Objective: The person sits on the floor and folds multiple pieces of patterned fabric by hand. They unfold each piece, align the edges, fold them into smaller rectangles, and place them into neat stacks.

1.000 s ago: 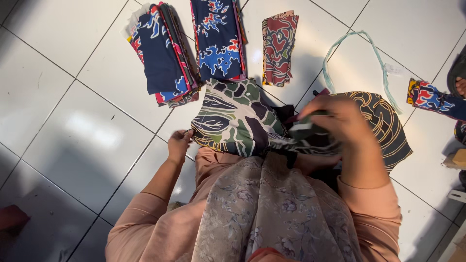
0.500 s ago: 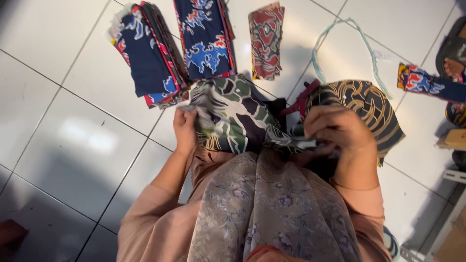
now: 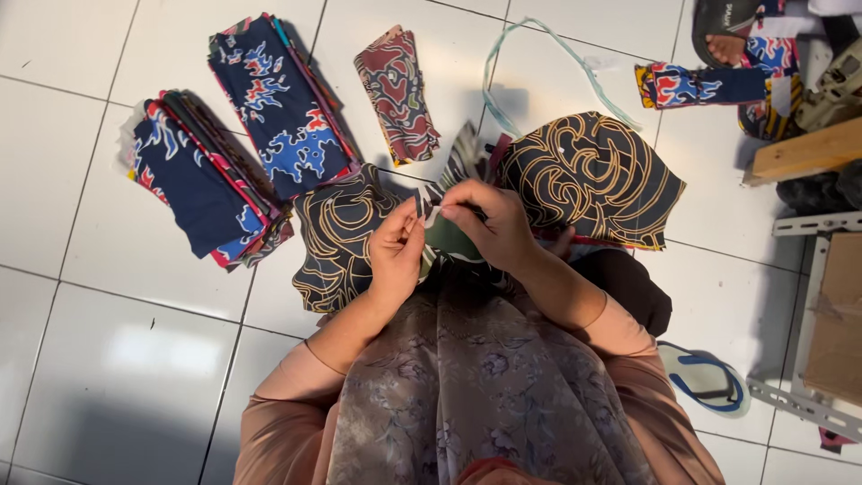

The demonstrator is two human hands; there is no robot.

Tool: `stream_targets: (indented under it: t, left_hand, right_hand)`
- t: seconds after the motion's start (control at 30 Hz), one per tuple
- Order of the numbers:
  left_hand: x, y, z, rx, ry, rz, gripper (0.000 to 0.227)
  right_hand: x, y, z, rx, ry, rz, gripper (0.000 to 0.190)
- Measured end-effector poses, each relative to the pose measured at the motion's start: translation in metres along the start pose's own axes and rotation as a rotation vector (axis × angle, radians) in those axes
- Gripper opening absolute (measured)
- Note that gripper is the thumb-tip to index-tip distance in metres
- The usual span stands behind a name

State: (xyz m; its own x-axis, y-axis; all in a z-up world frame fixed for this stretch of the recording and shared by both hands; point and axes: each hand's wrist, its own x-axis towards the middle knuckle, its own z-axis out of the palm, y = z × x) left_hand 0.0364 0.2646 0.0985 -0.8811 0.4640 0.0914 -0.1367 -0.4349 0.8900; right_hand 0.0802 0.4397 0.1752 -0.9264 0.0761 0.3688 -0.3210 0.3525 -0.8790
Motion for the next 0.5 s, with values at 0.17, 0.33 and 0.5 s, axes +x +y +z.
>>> stream_targets:
  t: [0.17,0.33,0.5]
  left_hand:
    - [-0.002,0.007,0.005,0.330,0.002,0.117,0.024]
    - [0.003,0.019,0.015,0.369,0.000,0.078,0.025]
    - [0.005,0.031,0.019,0.380,-0.079,0.181,0.021]
  right_hand:
    - [-0.003,0.011,0.003,0.052,0.061,0.090,0.006]
    - [-0.004,0.016,0.001,0.056,0.082,0.123,0.006]
    - [-0.002,0.017,0.002,0.017,0.098,0.088,0.008]
